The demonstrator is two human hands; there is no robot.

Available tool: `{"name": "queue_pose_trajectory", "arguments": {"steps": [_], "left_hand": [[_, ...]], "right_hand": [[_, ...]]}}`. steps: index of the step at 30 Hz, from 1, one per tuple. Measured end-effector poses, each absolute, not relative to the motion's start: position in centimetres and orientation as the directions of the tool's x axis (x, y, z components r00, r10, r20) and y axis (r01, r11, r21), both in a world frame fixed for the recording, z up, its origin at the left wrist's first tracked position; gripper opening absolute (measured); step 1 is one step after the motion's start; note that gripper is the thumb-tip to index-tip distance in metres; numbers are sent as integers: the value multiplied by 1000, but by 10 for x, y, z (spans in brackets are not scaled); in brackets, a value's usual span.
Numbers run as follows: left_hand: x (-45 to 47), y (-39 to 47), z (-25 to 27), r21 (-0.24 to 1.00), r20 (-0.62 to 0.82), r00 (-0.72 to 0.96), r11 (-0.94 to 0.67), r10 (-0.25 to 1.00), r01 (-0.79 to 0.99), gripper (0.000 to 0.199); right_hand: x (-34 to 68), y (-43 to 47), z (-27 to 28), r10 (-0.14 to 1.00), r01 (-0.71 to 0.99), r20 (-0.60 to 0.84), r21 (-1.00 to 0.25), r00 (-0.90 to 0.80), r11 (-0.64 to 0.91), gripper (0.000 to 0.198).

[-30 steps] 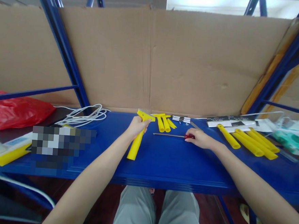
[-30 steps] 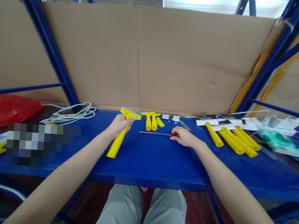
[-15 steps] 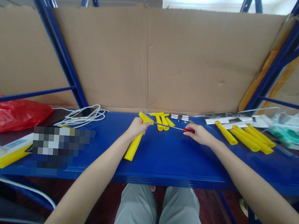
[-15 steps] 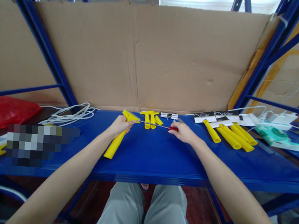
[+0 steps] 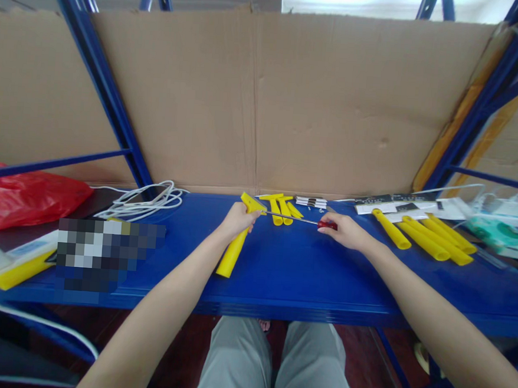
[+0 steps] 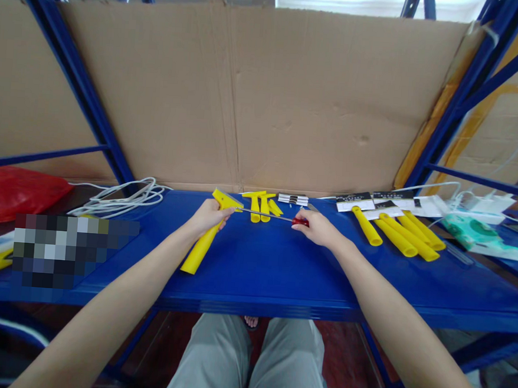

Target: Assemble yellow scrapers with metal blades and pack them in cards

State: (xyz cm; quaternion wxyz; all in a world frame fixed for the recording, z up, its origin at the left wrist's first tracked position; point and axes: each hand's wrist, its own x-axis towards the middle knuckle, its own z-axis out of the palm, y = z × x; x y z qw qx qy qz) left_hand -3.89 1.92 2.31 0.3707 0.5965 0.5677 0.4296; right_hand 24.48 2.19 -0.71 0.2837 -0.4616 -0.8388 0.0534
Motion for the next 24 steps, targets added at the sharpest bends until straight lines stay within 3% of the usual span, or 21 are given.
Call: {"name": "queue_pose_trajectory", "arguments": {"steps": [24], "left_hand": [[-36,17,27,893,90,-17,-74,996,443,33]], "right_hand": [[246,24,-7,773,729,464,-324,-433,603,10]]}}
